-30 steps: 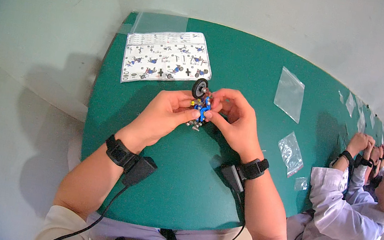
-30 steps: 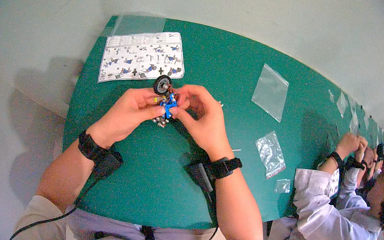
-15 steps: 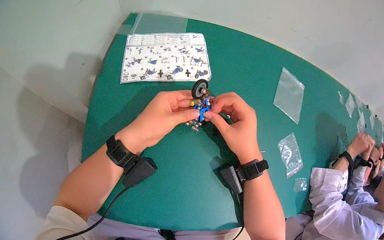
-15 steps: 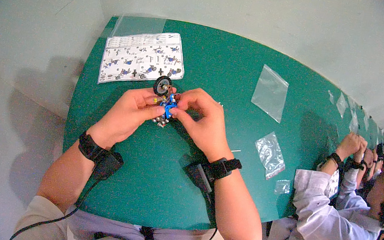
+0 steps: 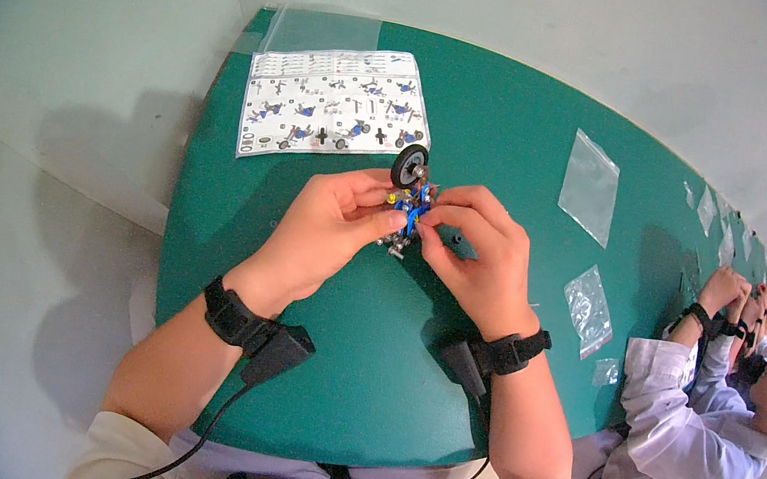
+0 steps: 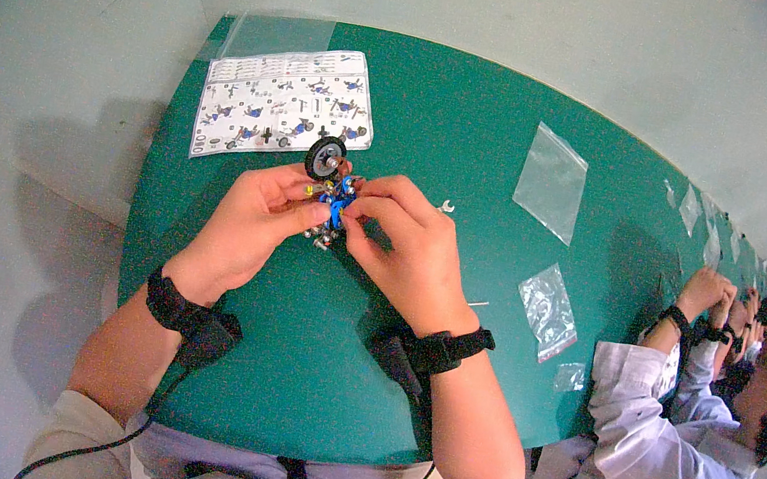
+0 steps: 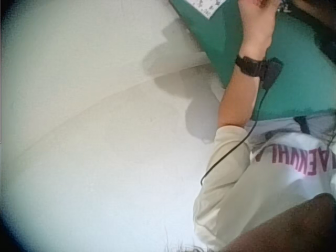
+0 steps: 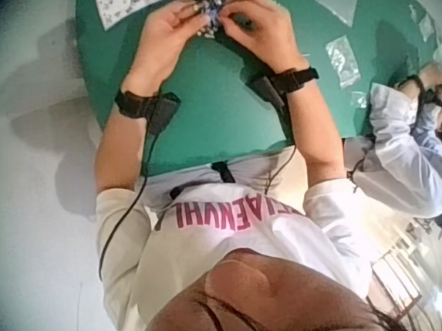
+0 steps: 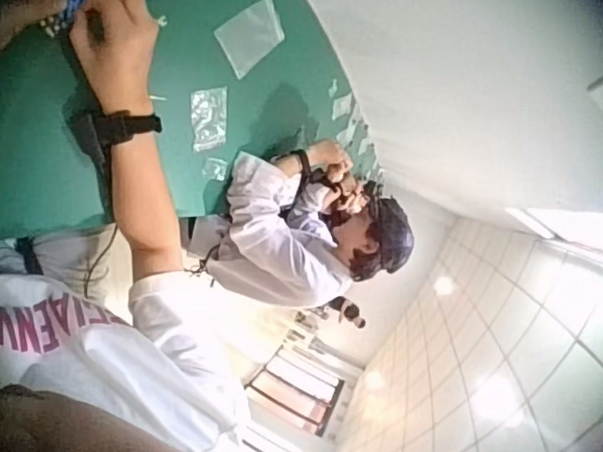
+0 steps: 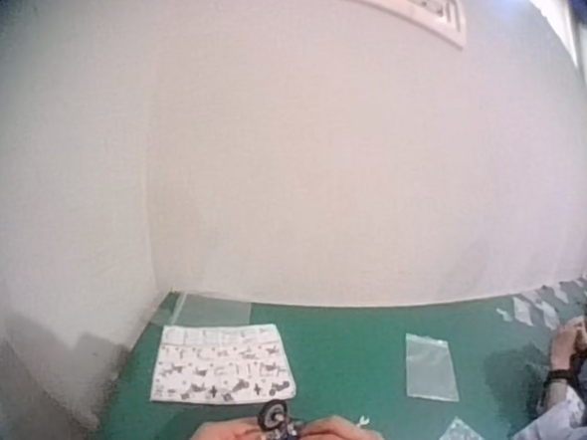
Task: The recorder is assembling a small toy motorcycle using various plastic parts and a small wrench tool.
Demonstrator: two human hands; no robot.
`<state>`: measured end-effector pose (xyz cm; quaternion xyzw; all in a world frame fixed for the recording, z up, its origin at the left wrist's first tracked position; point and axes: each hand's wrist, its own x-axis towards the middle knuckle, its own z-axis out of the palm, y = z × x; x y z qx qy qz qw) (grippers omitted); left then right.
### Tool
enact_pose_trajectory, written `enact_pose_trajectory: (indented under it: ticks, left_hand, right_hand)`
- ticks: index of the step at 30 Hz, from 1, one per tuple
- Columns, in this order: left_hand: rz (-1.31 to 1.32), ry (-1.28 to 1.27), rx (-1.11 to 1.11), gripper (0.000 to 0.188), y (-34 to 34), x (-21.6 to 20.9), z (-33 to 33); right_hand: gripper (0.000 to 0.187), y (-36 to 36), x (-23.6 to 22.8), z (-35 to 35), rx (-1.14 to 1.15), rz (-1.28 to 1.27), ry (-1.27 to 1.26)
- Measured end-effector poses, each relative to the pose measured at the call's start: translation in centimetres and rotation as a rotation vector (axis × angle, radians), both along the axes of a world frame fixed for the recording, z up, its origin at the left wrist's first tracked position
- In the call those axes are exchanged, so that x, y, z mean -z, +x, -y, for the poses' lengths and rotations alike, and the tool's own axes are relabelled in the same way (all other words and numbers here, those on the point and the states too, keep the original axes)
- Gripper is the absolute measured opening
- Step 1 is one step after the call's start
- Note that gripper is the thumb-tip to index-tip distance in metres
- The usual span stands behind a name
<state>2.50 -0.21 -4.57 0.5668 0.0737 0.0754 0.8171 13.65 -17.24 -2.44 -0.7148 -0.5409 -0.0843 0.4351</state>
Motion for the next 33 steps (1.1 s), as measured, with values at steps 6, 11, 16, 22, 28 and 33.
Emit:
enact_pose_trajectory:
  ticks: [6, 11, 16, 22, 28, 33]
  left_hand:
    - [0.056, -0.024, -0.032, 0.041, 0.0, -0.1, 0.3]
    - [0.039, -0.007, -0.025, 0.04, -0.1, -0.2, 0.3]
    - [0.069, -0.025, -0.034, 0.039, 0.0, 0.3, 0.6]
    - [0.028, -0.106, -0.039, 0.037, 0.1, 0.2, 0.4]
    - [0.019, -0.098, -0.03, 0.035, 0.2, 0.2, 0.4]
    - [0.016, -0.108, -0.016, 0.035, 0.2, 0.4, 0.2]
  right_hand:
    - [0.019, -0.3, -0.1, -0.3, 0.04, 0.033, -0.029]
    - [0.02, -0.4, -0.4, 0.0, 0.043, -0.033, -0.049]
    - [0.018, -0.4, -0.5, -0.3, 0.003, -0.089, -0.044]
    - [0.019, 0.1, 0.5, -0.2, 0.033, -0.148, -0.074]
    - [0.016, -0.2, 0.2, 0.1, 0.065, -0.157, -0.063]
    - [0.019, 0.7, 0.3, 0.7, -0.008, -0.48, 0.064]
